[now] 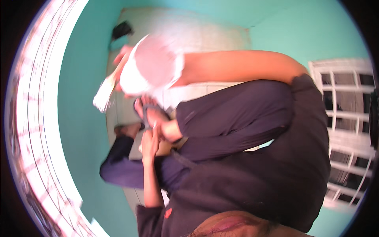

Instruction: The person sits on the floor and paints a metal railing white using a paintbrush and a small container of paint. They repeatedly dip the brush into the container and apply paint to the vertical bars of the railing.

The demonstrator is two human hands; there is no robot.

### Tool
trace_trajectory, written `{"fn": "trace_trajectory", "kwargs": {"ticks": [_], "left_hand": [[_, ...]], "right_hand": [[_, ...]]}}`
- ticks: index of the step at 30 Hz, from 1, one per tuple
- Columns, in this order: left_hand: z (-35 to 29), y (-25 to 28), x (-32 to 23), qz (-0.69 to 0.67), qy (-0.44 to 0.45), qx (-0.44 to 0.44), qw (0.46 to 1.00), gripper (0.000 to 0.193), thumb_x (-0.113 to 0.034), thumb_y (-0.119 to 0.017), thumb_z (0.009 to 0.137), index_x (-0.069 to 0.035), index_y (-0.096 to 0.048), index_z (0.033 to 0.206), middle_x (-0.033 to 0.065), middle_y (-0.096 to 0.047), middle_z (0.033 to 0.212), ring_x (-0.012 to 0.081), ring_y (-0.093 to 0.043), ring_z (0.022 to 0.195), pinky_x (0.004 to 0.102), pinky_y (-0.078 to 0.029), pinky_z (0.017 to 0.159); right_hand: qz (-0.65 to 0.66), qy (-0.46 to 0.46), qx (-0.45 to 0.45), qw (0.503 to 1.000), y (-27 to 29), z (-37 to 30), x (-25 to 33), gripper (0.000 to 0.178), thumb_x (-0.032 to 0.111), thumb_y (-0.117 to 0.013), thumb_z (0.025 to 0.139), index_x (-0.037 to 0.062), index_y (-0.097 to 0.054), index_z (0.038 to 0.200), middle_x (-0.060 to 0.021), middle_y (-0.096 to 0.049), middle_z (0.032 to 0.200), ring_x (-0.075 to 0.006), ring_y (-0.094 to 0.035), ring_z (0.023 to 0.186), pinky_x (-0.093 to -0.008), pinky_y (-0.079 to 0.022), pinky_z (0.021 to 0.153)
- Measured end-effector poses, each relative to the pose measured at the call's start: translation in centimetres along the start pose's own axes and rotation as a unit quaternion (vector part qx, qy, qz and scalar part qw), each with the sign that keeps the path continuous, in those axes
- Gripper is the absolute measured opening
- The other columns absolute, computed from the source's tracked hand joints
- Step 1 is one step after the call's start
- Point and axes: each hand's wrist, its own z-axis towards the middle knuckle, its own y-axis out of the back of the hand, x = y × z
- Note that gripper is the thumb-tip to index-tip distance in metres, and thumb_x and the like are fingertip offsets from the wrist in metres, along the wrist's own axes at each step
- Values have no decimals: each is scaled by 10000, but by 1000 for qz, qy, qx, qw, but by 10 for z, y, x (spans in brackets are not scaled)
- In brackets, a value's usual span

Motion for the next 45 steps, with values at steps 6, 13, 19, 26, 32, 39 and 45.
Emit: {"fn": "trace_trajectory", "kwargs": {"ticks": [6,13,19,26,32,39,45], "left_hand": [[-21,3,-28,-55,42,255,965,831,-670,-332,978,-18,-725,643,126,-698,640,295,-704,682,375,-540,788],[-32,8,-13,-193,43,183,963,726,-632,-403,987,-4,-765,952,202,-734,875,289,-712,851,374,-526,868],[-23,101,2,-116,-110,-356,921,302,-276,-571,1001,-18,-707,1078,111,-709,1087,228,-649,1041,362,-481,945],[-38,203,-74,-96,-413,-501,754,346,-242,-609,963,61,-645,1126,151,-692,1084,263,-634,1048,360,-483,938],[-27,164,-125,-170,-472,-451,738,602,-192,-826,717,38,-581,1217,144,-625,1119,275,-615,997,357,-513,838],[-20,85,-168,-61,-372,-429,821,906,-364,-854,652,39,-452,1357,198,-495,1330,365,-473,1251,532,-358,1045],[-14,78,-160,7,-314,-361,878,761,-204,-851,657,-89,-516,1331,77,-587,1304,270,-505,1292,517,-299,1112]], "right_hand": [[221,-106,-114,963,-14,-6,19,396,353,-488,1051,36,-429,1281,-156,-641,1095,-320,-658,1034,-508,-552,892],[160,-87,-117,976,-23,-14,24,318,294,-461,1068,22,-480,1230,-106,-626,1059,-307,-628,1046,-511,-539,895],[219,-76,-77,970,-9,-11,26,276,293,-454,1071,39,-479,1175,-88,-595,994,-300,-609,1029,-484,-517,870],[202,-100,-135,965,-29,-4,23,271,298,-452,1072,63,-451,1208,-99,-575,1014,-302,-600,1019,-470,-522,839],[109,-110,-162,975,-22,-14,13,341,323,-464,1067,43,-492,1260,-97,-606,1030,-235,-619,971,-376,-511,867],[48,-179,-197,963,-26,-18,-4,384,318,-479,1059,65,-456,1348,-100,-590,1202,-225,-586,1117,-361,-473,990],[-82,-170,-152,970,-3,-29,-23,437,209,-595,993,67,-457,1382,-94,-486,1376,-224,-503,1277,-357,-425,1087]]}}
